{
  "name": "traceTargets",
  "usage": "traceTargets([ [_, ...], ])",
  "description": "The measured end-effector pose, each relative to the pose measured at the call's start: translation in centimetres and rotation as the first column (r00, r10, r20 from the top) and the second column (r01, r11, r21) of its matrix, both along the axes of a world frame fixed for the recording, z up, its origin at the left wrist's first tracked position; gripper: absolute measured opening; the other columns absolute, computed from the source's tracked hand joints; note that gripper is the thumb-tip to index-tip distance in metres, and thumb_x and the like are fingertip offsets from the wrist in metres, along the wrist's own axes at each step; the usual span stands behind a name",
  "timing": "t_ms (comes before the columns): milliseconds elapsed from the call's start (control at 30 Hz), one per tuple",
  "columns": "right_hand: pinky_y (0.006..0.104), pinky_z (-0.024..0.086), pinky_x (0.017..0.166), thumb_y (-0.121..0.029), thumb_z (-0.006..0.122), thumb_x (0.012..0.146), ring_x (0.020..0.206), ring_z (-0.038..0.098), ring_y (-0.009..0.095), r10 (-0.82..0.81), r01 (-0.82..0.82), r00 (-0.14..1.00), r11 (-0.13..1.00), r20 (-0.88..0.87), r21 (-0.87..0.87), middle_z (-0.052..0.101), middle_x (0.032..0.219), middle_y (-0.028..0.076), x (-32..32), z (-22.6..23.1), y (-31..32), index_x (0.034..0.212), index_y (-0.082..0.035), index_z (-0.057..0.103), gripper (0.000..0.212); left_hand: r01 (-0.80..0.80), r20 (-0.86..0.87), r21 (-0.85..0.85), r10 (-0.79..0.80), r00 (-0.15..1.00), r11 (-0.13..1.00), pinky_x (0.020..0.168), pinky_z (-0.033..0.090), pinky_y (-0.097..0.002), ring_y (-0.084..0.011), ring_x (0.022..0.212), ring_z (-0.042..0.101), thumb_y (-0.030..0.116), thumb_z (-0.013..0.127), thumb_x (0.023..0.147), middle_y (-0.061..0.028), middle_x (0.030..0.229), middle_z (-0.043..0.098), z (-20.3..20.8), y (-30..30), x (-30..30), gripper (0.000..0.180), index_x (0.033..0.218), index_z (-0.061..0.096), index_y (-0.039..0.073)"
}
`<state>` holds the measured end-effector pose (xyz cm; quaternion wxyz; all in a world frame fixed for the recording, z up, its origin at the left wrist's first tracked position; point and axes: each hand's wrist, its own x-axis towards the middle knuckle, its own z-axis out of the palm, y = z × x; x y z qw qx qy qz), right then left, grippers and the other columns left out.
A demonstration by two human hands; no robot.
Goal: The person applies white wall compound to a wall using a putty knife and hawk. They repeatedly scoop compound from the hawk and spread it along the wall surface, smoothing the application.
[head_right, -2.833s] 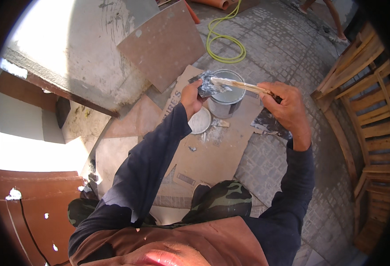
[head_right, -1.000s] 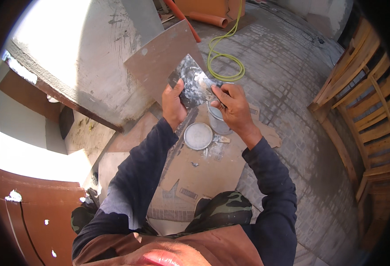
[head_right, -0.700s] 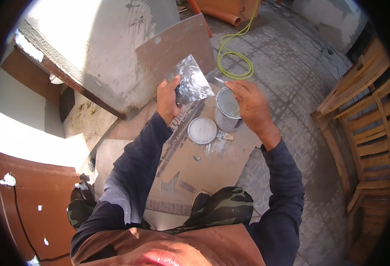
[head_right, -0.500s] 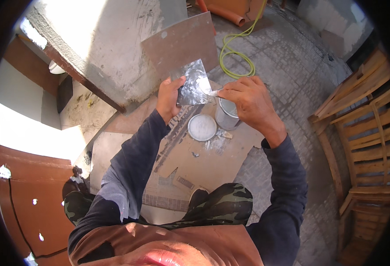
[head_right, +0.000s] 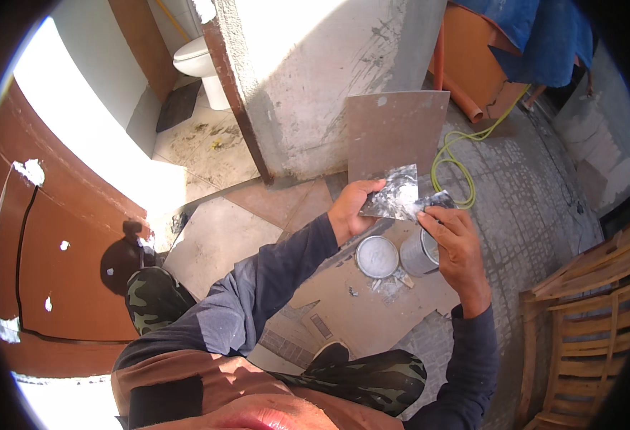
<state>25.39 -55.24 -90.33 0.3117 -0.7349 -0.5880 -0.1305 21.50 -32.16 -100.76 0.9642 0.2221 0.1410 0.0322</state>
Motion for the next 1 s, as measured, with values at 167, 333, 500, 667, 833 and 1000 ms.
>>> traceTargets([
  [167, 0.0384, 0.05, 0.093, 0.012, 0.06, 0.082, 0.106, 0.061, 0.031, -0.033, 0.019, 0.99, 0.995, 0.134, 0.103, 0.068, 0.116, 0.013, -1.2, 1.7, 2.2, 0.115, -0.002, 0.072, 0.037, 0.01, 0.078, -0.066, -0.005, 0.997, 0.998, 0.096, 0.056, -0.0455, -0.0284, 0.103, 0.07, 0.014, 0.056, 0.098, -0.0169, 0.114, 0.068, 2.6, 3.4, -3.7, 0.028, 0.12, 0.057, -0.003],
  [333, 0.0364, 0.05, 0.095, 0.005, 0.06, 0.093, 0.107, 0.063, 0.027, 0.028, 0.021, 0.986, 0.959, -0.167, 0.283, 0.068, 0.119, 0.011, -3.7, -1.6, 7.0, 0.124, 0.0, 0.065, 0.032, -0.076, -0.014, 0.041, 0.076, 0.997, 0.996, 0.092, 0.058, -0.0439, -0.0279, 0.099, 0.07, 0.013, 0.055, 0.098, -0.0173, 0.112, 0.068, 7.4, 6.4, -7.2, 0.025, 0.118, 0.058, -0.003],
  [500, 0.0328, 0.052, 0.093, 0.001, 0.062, 0.094, 0.1, 0.065, 0.016, 0.283, 0.389, 0.186, 0.858, -0.941, 0.335, 0.066, 0.118, 0.01, -4.2, -1.1, 10.7, 0.136, 0.002, 0.053, 0.043, -0.075, -0.056, 0.409, 0.107, 0.993, 0.909, 0.06, 0.054, -0.0289, -0.015, 0.08, 0.071, 0.024, 0.067, 0.089, -0.0065, 0.095, 0.074, 13.2, 16.7, -13.2, 0.021, 0.104, 0.068, 0.009],
  [667, 0.0329, 0.052, 0.09, 0.012, 0.062, 0.086, 0.098, 0.067, 0.021, 0.135, 0.078, 0.598, 0.971, -0.79, 0.225, 0.072, 0.112, 0.006, -9.8, 3.5, 16.7, 0.12, -0.004, 0.068, 0.038, -0.114, 0.161, 0.449, 0.046, 0.986, 0.886, 0.077, 0.062, -0.0301, -0.0183, 0.098, 0.073, 0.016, 0.061, 0.095, -0.0111, 0.112, 0.071, 16.0, 24.4, -19.7, 0.034, 0.127, 0.058, 0.002],
  [833, 0.0402, 0.045, 0.095, 0.003, 0.074, 0.075, 0.105, 0.064, 0.025, 0.083, -0.106, 0.987, 0.979, 0.138, 0.175, 0.074, 0.114, 0.003, -12.8, 6.4, 24.5, 0.11, -0.013, 0.076, 0.038, -0.191, 0.214, 0.577, 0.078, 0.974, 0.794, 0.083, 0.062, -0.0341, -0.0197, 0.1, 0.072, 0.011, 0.06, 0.096, -0.0121, 0.117, 0.069, 15.0, 29.2, -21.9, 0.032, 0.126, 0.057, 0.001],
  [1000, 0.0442, 0.041, 0.098, 0.003, 0.073, 0.071, 0.108, 0.061, 0.024, 0.11, -0.112, 0.958, 0.994, 0.266, -0.008, 0.073, 0.113, 0.001, -14.6, 6.7, 28.5, 0.109, -0.014, 0.076, 0.042, -0.33, 0.341, 0.812, 0.069, 0.938, 0.482, 0.078, 0.062, -0.0313, -0.0178, 0.094, 0.073, 0.007, 0.059, 0.093, -0.0109, 0.111, 0.071, 12.6, 31.4, -22.9, 0.026, 0.118, 0.062, 0.001],
])
